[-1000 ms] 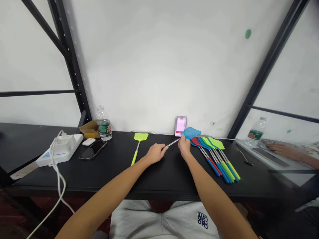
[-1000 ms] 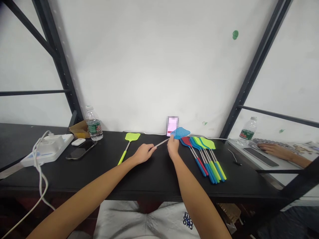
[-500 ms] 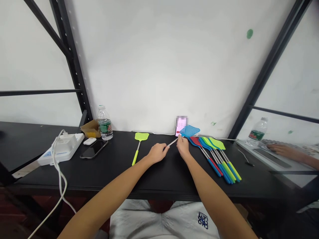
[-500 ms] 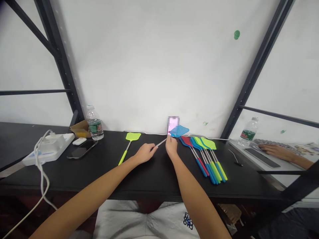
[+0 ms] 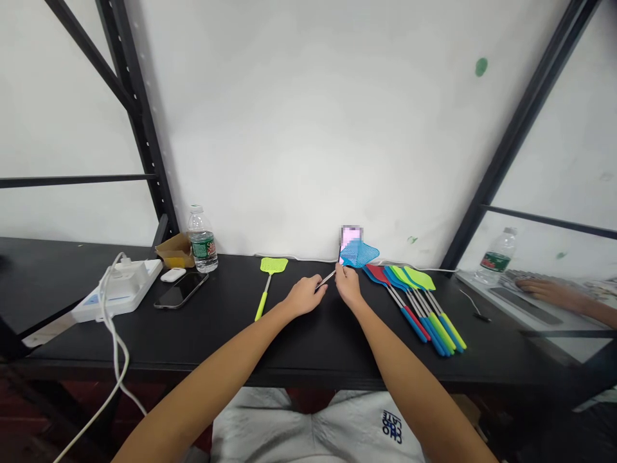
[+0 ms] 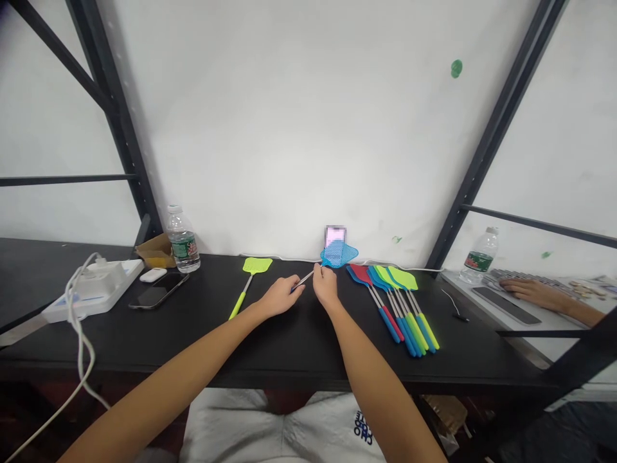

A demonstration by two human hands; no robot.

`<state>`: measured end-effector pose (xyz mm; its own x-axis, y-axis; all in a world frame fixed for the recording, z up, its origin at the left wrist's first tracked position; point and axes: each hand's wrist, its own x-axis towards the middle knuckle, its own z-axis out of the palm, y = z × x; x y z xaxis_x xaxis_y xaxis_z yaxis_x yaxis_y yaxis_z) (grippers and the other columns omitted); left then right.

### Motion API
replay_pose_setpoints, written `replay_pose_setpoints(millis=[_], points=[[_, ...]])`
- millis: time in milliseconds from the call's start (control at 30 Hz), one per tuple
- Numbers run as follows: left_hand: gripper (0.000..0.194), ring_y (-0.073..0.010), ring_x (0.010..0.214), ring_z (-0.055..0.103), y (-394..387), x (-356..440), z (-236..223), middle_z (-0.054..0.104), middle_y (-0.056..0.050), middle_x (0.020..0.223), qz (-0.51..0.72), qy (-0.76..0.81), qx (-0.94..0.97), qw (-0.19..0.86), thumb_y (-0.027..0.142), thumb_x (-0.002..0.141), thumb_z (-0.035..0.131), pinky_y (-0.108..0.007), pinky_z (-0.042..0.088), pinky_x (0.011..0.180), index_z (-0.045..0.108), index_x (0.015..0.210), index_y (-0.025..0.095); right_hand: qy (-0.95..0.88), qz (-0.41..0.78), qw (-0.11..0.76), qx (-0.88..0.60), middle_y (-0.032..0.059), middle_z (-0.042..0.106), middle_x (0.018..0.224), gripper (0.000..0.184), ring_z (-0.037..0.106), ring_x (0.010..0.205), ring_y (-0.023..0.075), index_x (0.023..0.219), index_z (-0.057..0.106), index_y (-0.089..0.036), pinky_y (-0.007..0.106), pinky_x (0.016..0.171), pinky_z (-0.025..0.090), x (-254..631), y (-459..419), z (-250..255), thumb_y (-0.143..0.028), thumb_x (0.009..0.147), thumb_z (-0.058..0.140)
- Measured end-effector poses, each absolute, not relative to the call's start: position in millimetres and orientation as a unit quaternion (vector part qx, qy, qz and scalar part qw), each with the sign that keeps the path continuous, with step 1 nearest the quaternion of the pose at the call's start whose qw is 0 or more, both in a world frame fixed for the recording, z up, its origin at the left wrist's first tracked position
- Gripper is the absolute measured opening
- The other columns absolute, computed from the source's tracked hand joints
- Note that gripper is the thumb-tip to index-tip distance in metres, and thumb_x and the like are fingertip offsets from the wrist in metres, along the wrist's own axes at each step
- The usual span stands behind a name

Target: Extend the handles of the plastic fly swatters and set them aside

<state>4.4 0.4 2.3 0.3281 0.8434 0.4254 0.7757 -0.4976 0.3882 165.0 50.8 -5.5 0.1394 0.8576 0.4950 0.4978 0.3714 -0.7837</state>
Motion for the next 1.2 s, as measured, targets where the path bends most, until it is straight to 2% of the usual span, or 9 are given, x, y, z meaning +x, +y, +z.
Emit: replay_pose_setpoints(millis=[200, 333, 567, 800, 1033, 1200], points=[[0.025, -0.0150, 0.065, 0.056, 1.8, 2.1, 5.1, 0.063, -0.002, 0.073, 0.306, 0.499, 0.806, 0.089, 0.039, 0.092, 0.044, -0.025, 0.033, 0.060, 0.059, 0.085, 0.020, -0.654, 0.191, 0.498, -0.537, 0.0044, 0.057, 0.058, 0.047, 0.053, 0.060, 0.0186, 0.057, 0.049, -0.021, 0.028, 0.060, 0.035, 161.5, 47.4, -4.2, -0.051, 0.091, 0.035], [0.024, -0.0155, 0.068, 0.057, 3.5, -1.3, 8.4, 0.064, -0.002, 0.074, 0.297, 0.509, 0.801, 0.108, 0.039, 0.089, 0.048, -0.025, 0.035, 0.059, 0.061, 0.085, 0.019, -0.688, 0.210, 0.456, -0.525, 0.0029, 0.054, 0.056, 0.049, 0.052, 0.059, 0.0172, 0.055, 0.046, -0.021, 0.026, 0.058, 0.034, 159.5, 49.6, -9.3, -0.052, 0.091, 0.034], [0.033, -0.0148, 0.063, 0.055, 7.4, -5.7, 11.6, 0.064, -0.003, 0.069, 0.292, 0.512, 0.803, 0.087, 0.041, 0.088, 0.046, -0.025, 0.033, 0.056, 0.063, 0.073, 0.018, -0.737, 0.220, 0.395, -0.502, 0.0011, 0.051, 0.053, 0.050, 0.049, 0.057, 0.0150, 0.051, 0.044, -0.020, 0.026, 0.056, 0.031, 156.2, 51.1, -14.4, -0.048, 0.091, 0.036], [0.038, -0.0179, 0.068, 0.059, 5.2, -4.9, 13.8, 0.066, -0.005, 0.069, 0.249, 0.568, 0.782, 0.058, 0.044, 0.087, 0.045, -0.026, 0.036, 0.059, 0.064, 0.066, 0.019, -0.761, 0.216, 0.372, -0.487, 0.0028, 0.058, 0.060, 0.049, 0.053, 0.061, 0.0163, 0.057, 0.054, -0.019, 0.025, 0.058, 0.032, 157.3, 48.4, -12.9, -0.047, 0.092, 0.037], [0.027, -0.0248, 0.082, 0.066, 9.4, -11.8, 12.0, 0.069, -0.010, 0.084, 0.191, 0.645, 0.740, 0.026, 0.037, 0.083, 0.048, -0.030, 0.045, 0.067, 0.067, 0.073, 0.019, -0.760, 0.138, 0.339, -0.537, 0.0044, 0.058, 0.060, 0.045, 0.053, 0.061, 0.0172, 0.055, 0.054, -0.019, 0.025, 0.058, 0.031, 167.6, 53.7, -11.2, -0.043, 0.091, 0.042], [0.025, -0.0294, 0.090, 0.066, 10.0, -17.6, 14.5, 0.069, -0.014, 0.094, 0.147, 0.692, 0.707, 0.012, 0.035, 0.081, 0.051, -0.035, 0.049, 0.073, 0.068, 0.086, 0.017, -0.691, 0.074, 0.287, -0.660, 0.0106, 0.066, 0.077, 0.031, 0.062, 0.075, 0.0225, 0.069, 0.063, -0.019, 0.028, 0.064, 0.038, 184.4, 57.8, -6.5, -0.034, 0.089, 0.045]])
